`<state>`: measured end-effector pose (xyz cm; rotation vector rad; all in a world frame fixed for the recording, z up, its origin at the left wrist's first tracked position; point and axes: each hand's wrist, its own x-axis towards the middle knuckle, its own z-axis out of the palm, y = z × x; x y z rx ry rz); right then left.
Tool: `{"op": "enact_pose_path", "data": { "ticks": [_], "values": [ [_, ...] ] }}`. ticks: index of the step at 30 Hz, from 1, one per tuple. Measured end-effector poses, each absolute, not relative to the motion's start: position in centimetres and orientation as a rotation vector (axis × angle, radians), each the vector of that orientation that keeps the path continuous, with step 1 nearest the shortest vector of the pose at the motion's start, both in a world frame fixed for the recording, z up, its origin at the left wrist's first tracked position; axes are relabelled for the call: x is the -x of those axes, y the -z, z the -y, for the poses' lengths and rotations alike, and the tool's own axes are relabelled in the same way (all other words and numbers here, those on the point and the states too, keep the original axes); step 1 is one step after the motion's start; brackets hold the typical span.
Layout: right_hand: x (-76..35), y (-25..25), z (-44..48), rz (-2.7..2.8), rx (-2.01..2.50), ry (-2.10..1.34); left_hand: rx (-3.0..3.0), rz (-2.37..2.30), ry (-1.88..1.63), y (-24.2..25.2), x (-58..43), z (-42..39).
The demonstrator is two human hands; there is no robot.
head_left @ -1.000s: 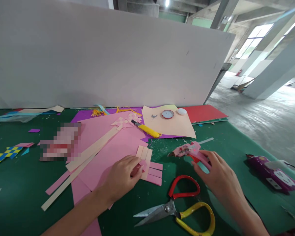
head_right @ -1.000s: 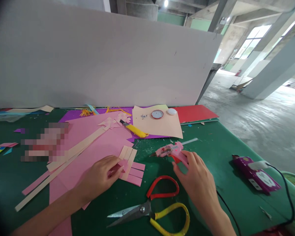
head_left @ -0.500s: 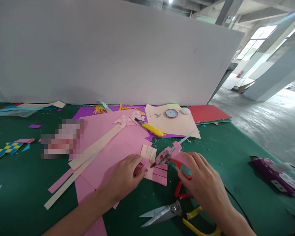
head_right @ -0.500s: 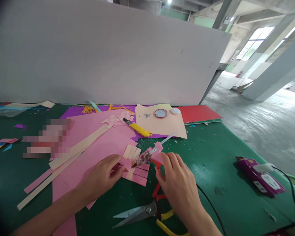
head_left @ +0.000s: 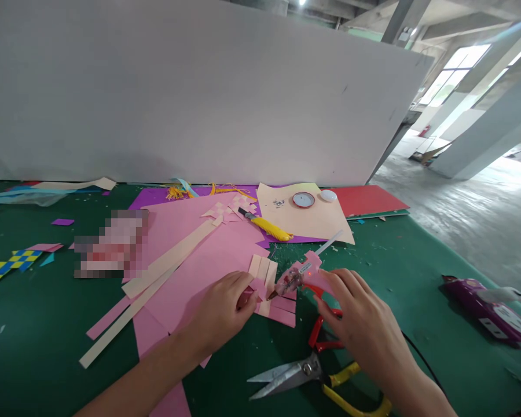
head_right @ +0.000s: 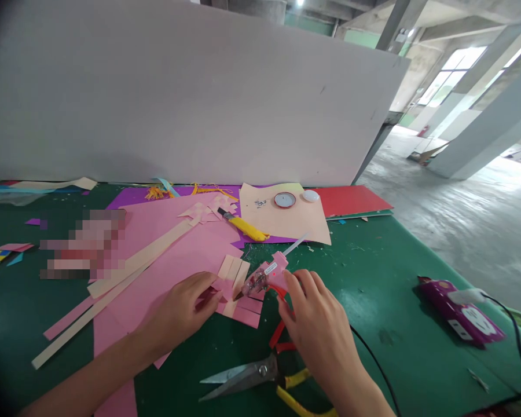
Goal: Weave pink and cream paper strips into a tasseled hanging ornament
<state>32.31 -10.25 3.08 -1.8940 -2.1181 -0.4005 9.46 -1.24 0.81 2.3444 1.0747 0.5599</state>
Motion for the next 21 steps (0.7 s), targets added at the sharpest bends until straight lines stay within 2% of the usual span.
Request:
{"op": "enact_pose_path", "data": {
  "ticks": [21],
  "values": [
    [-32.45,-3.23,10.20,2.116,1.875,0.391,-2.366,-1.081,-0.587,-0.80,-9.51,1.18]
  ]
}}
